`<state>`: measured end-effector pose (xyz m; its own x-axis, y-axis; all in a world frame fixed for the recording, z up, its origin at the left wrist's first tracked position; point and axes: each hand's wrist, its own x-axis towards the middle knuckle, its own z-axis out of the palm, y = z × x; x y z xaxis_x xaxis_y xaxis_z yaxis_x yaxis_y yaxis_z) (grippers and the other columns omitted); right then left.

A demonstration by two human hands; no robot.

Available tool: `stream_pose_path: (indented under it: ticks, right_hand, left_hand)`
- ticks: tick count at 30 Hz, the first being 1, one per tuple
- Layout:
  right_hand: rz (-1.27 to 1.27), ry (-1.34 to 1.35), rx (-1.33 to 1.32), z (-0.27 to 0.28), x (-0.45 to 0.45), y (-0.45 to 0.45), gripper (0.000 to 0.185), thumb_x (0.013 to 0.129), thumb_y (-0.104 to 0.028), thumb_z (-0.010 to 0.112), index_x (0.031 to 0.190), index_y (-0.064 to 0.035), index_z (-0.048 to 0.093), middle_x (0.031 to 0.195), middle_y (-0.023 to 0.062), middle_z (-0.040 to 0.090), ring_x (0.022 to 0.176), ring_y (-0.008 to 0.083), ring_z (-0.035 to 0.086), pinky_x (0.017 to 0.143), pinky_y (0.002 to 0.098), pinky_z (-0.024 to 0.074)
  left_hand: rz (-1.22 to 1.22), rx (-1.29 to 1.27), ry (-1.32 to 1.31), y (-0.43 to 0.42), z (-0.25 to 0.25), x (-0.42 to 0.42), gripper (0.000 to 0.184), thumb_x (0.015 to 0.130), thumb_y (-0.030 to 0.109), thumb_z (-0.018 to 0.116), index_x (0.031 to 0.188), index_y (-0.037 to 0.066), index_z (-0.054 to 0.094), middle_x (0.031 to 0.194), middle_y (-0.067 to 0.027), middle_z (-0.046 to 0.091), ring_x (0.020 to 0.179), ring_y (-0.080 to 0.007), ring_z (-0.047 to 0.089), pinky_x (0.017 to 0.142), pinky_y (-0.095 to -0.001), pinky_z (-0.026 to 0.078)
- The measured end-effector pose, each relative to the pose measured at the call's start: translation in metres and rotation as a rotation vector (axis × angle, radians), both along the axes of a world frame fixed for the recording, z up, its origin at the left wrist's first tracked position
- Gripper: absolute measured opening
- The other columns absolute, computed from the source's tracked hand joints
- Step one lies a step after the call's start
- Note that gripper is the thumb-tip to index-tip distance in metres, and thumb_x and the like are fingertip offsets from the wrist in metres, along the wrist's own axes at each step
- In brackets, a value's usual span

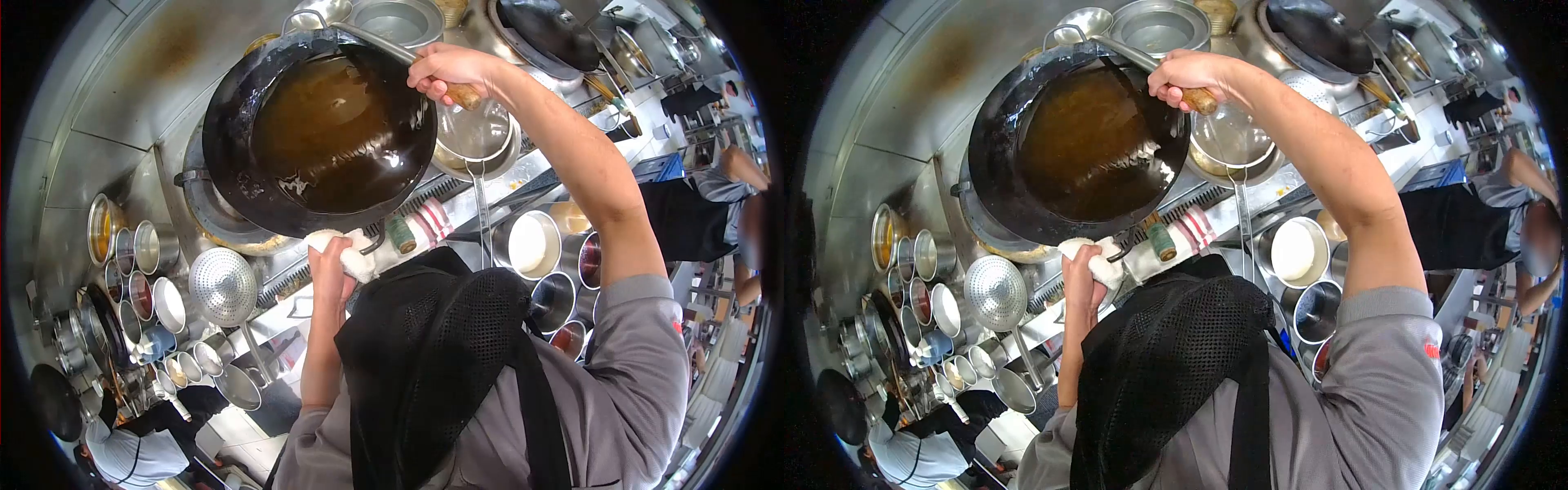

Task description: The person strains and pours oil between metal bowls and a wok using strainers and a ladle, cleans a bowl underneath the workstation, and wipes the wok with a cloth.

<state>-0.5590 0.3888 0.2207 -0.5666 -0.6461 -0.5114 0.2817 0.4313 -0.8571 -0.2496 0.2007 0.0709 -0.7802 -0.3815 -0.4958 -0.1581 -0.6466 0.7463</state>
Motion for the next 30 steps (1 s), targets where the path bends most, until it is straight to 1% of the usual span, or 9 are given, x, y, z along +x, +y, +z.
stream_pose_path:
  ticks: [3, 6, 9, 12, 15, 18, 21, 24, 30]
  right_hand:
    - [-0.033, -0.019, 0.015, 0.001, -0.006, 0.01, 0.026, 0.084, -0.005, 0.061, 0.06, -0.0079, 0.049, 0.054, -0.0014, 0.046, 0.046, 0.0083, 0.045, 0.044, 0.028, 0.0404]
    - [-0.058, -0.029, 0.002, -0.004, -0.013, 0.02, 0.026, 0.084, -0.005, 0.062, 0.061, -0.008, 0.049, 0.054, -0.0017, 0.046, 0.046, 0.0075, 0.045, 0.044, 0.0268, 0.0402]
    - [-0.075, -0.008, -0.006, -0.01, -0.02, 0.028, 0.02, 0.086, -0.007, 0.061, 0.069, -0.0072, 0.05, 0.06, -0.0023, 0.048, 0.045, 0.0046, 0.045, 0.04, 0.0245, 0.0383]
    - [-0.057, -0.043, -0.036, -0.013, -0.028, 0.038, 0.018, 0.086, -0.007, 0.061, 0.072, -0.0068, 0.051, 0.061, -0.0018, 0.049, 0.045, 0.0047, 0.045, 0.04, 0.0244, 0.0385]
    - [-0.103, -0.036, -0.036, -0.012, -0.03, 0.042, 0.016, 0.086, -0.007, 0.061, 0.074, -0.0065, 0.052, 0.063, -0.0015, 0.05, 0.045, 0.0047, 0.045, 0.04, 0.0242, 0.0385]
    - [-0.122, -0.046, -0.034, -0.009, -0.03, 0.047, 0.025, 0.086, -0.005, 0.061, 0.064, -0.0086, 0.051, 0.056, -0.0026, 0.047, 0.048, 0.0058, 0.046, 0.044, 0.024, 0.0401]
    - [-0.117, -0.064, -0.048, -0.015, -0.037, 0.053, 0.013, 0.087, -0.006, 0.061, 0.078, -0.0052, 0.051, 0.064, -0.0009, 0.051, 0.046, 0.0048, 0.046, 0.041, 0.0241, 0.0389]
    - [-0.118, -0.074, -0.056, -0.015, -0.039, 0.058, 0.013, 0.087, -0.006, 0.061, 0.08, -0.0051, 0.05, 0.064, -0.0005, 0.051, 0.047, 0.0049, 0.046, 0.042, 0.0241, 0.0387]
    - [-0.16, -0.072, -0.059, -0.011, -0.037, 0.061, 0.013, 0.087, -0.005, 0.061, 0.082, -0.0053, 0.049, 0.065, 0.0, 0.052, 0.047, 0.0048, 0.047, 0.041, 0.024, 0.0385]
  left_hand:
    - [-0.021, -0.003, 0.008, 0.009, 0.007, -0.011, 0.016, 0.079, -0.002, 0.061, 0.093, 0.001, 0.053, 0.083, -0.0076, 0.057, 0.073, -0.0188, 0.06, 0.065, -0.0341, 0.053]
    - [0.019, -0.02, -0.021, 0.023, 0.017, -0.024, 0.011, 0.077, -0.003, 0.06, 0.085, 0.003, 0.055, 0.078, -0.006, 0.057, 0.069, -0.0189, 0.06, 0.062, -0.0348, 0.052]
    - [0.015, -0.044, -0.053, 0.03, 0.014, -0.032, 0.01, 0.078, -0.003, 0.06, 0.083, 0.003, 0.055, 0.077, -0.0061, 0.057, 0.068, -0.019, 0.06, 0.061, -0.0346, 0.052]
    - [0.006, -0.051, -0.021, 0.037, 0.016, -0.04, 0.009, 0.078, -0.002, 0.06, 0.083, 0.003, 0.055, 0.076, -0.0062, 0.057, 0.067, -0.019, 0.06, 0.06, -0.0344, 0.052]
    - [-0.004, -0.07, -0.04, 0.041, 0.01, -0.046, 0.008, 0.078, -0.002, 0.06, 0.083, 0.003, 0.055, 0.076, -0.006, 0.057, 0.067, -0.0187, 0.06, 0.06, -0.034, 0.051]
    - [-0.009, -0.049, -0.011, 0.044, 0.01, -0.051, 0.008, 0.078, -0.001, 0.06, 0.083, 0.004, 0.055, 0.075, -0.0053, 0.056, 0.066, -0.018, 0.059, 0.06, -0.0332, 0.05]
    - [0.0, -0.084, -0.027, 0.052, 0.021, -0.056, 0.009, 0.078, -0.001, 0.061, 0.083, 0.005, 0.055, 0.075, -0.0047, 0.056, 0.065, -0.0173, 0.058, 0.059, -0.0325, 0.049]
    - [-0.004, -0.081, -0.064, 0.055, 0.024, -0.059, 0.01, 0.078, -0.001, 0.061, 0.084, 0.005, 0.056, 0.075, -0.0042, 0.055, 0.065, -0.0168, 0.058, 0.058, -0.0322, 0.048]
    - [0.002, -0.077, -0.029, 0.061, 0.019, -0.064, 0.011, 0.078, -0.001, 0.06, 0.086, 0.005, 0.056, 0.076, -0.0041, 0.056, 0.066, -0.0168, 0.059, 0.059, -0.0327, 0.05]
